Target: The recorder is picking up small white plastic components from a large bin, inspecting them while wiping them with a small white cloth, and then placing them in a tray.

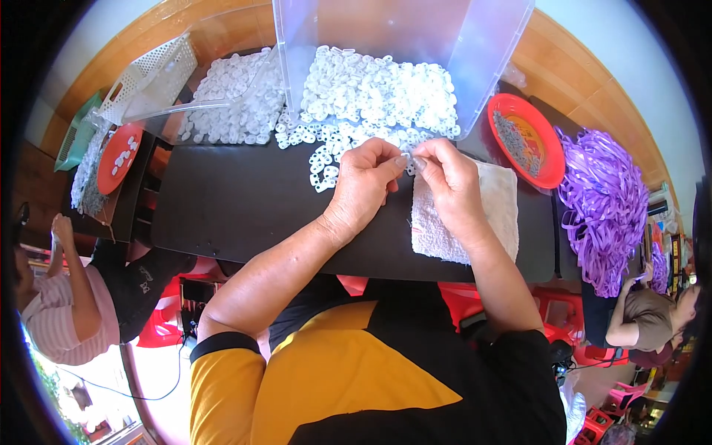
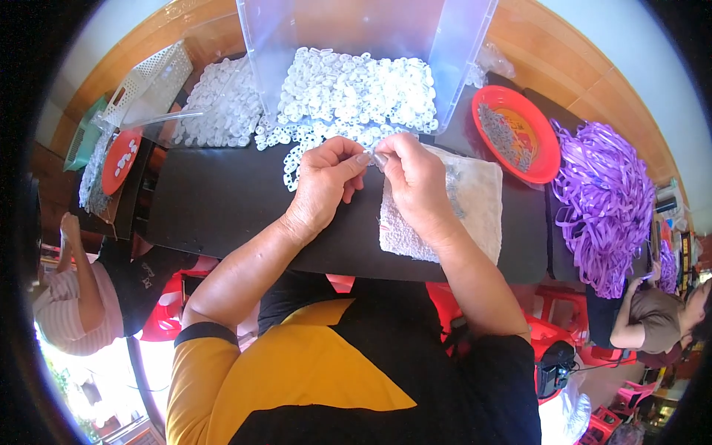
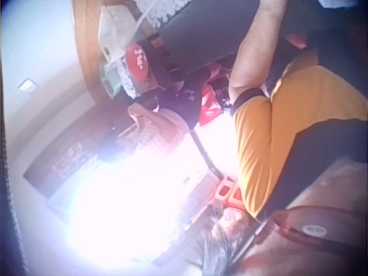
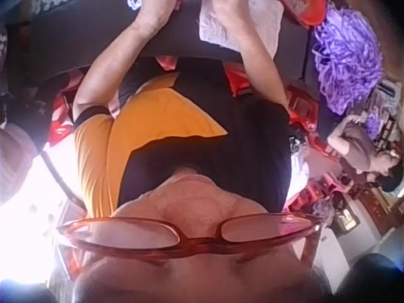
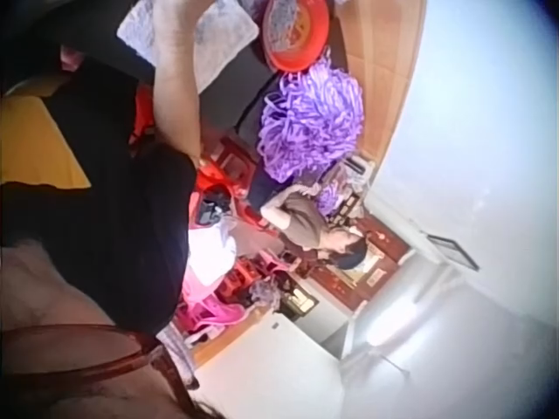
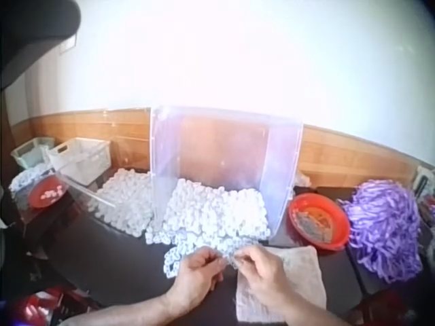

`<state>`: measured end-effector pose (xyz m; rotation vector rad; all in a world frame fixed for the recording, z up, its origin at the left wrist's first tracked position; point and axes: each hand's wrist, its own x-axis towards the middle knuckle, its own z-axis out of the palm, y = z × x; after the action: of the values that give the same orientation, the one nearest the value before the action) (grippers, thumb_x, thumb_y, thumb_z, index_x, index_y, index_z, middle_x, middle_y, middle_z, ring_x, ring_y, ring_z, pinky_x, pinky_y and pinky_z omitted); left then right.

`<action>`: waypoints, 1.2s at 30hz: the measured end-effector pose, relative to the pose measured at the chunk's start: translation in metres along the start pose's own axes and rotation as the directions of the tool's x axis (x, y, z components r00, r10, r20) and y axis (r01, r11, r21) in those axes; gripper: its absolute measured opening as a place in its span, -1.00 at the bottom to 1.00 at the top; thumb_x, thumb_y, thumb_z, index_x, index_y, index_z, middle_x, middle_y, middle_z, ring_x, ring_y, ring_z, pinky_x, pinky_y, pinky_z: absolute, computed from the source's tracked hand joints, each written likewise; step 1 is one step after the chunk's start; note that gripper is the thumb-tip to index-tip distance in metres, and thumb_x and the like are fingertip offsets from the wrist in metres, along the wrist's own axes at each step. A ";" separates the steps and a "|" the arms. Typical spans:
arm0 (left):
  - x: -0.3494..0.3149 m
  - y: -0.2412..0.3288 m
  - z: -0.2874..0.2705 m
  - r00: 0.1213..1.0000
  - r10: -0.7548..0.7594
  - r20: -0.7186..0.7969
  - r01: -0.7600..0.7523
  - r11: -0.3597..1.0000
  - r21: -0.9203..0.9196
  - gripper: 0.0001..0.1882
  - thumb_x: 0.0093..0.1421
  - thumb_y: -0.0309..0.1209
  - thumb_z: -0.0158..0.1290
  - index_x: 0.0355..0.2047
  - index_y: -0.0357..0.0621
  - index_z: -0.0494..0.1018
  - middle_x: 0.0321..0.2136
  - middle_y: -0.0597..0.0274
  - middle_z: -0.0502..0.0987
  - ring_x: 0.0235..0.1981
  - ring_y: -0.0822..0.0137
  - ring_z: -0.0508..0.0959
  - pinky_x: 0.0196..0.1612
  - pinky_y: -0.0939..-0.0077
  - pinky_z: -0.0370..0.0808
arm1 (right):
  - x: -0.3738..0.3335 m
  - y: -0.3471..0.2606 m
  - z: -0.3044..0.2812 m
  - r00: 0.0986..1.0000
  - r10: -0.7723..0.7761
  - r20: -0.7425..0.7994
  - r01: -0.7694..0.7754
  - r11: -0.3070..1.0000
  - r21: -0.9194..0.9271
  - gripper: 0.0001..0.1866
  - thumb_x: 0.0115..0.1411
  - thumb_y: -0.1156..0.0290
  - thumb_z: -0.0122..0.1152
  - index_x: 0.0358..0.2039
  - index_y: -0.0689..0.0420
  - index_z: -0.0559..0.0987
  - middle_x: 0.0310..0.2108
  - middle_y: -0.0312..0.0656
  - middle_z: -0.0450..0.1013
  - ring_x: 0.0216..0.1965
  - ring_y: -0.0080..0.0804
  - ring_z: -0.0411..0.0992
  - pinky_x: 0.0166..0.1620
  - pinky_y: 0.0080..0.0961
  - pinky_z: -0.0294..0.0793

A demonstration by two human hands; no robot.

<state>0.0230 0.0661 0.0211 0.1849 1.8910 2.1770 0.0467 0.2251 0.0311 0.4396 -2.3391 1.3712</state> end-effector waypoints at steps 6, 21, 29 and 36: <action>0.000 0.012 0.000 0.998 0.001 0.063 -0.005 0.998 0.061 -0.87 0.18 -0.43 0.12 -0.35 -0.26 0.48 -0.58 0.36 0.46 -0.61 0.58 0.41 -0.64 0.68 0.32 | 0.000 0.003 -0.004 1.000 0.006 0.014 -0.006 1.000 0.005 -0.96 0.19 0.62 0.12 -0.34 0.26 0.45 -0.49 -0.29 0.40 -0.43 -0.59 0.35 -0.34 -0.63 0.36; -0.003 -0.005 0.003 0.993 0.116 -0.009 -0.116 0.991 0.060 -0.94 0.21 -0.50 0.07 -0.40 -0.23 0.47 -0.60 0.38 0.45 -0.61 0.60 0.38 -0.61 0.73 0.29 | -0.007 0.006 0.009 0.994 0.102 0.034 -0.105 0.989 0.105 -0.97 0.16 0.64 0.08 -0.38 0.25 0.44 -0.54 -0.23 0.40 -0.48 -0.53 0.37 -0.39 -0.55 0.37; 0.006 0.003 -0.005 0.992 -0.005 -0.127 -0.011 0.992 -0.126 -0.92 0.21 -0.49 0.08 -0.39 -0.26 0.46 -0.60 0.31 0.45 -0.66 0.55 0.39 -0.70 0.71 0.24 | 0.020 -0.018 -0.007 0.999 0.033 0.043 -0.031 0.998 -0.049 -0.92 0.17 0.57 0.15 -0.29 0.24 0.52 -0.40 -0.14 0.53 -0.39 -0.41 0.51 -0.29 -0.51 0.46; 0.010 0.005 -0.009 0.982 -0.105 -0.156 0.056 0.955 -0.291 -0.92 0.17 -0.51 0.09 -0.41 -0.28 0.45 -0.61 0.27 0.45 -0.70 0.50 0.39 -0.73 0.67 0.23 | 0.109 0.022 0.020 0.904 -0.252 0.347 0.419 0.687 -0.593 -0.77 0.03 0.61 0.11 -0.31 0.05 0.59 -0.39 -0.17 0.47 -0.38 -0.17 0.50 -0.34 -0.28 0.46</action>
<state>0.0109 0.0593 0.0243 -0.1340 1.6038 2.4420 -0.0622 0.2099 0.0577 0.7907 -2.5567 0.2724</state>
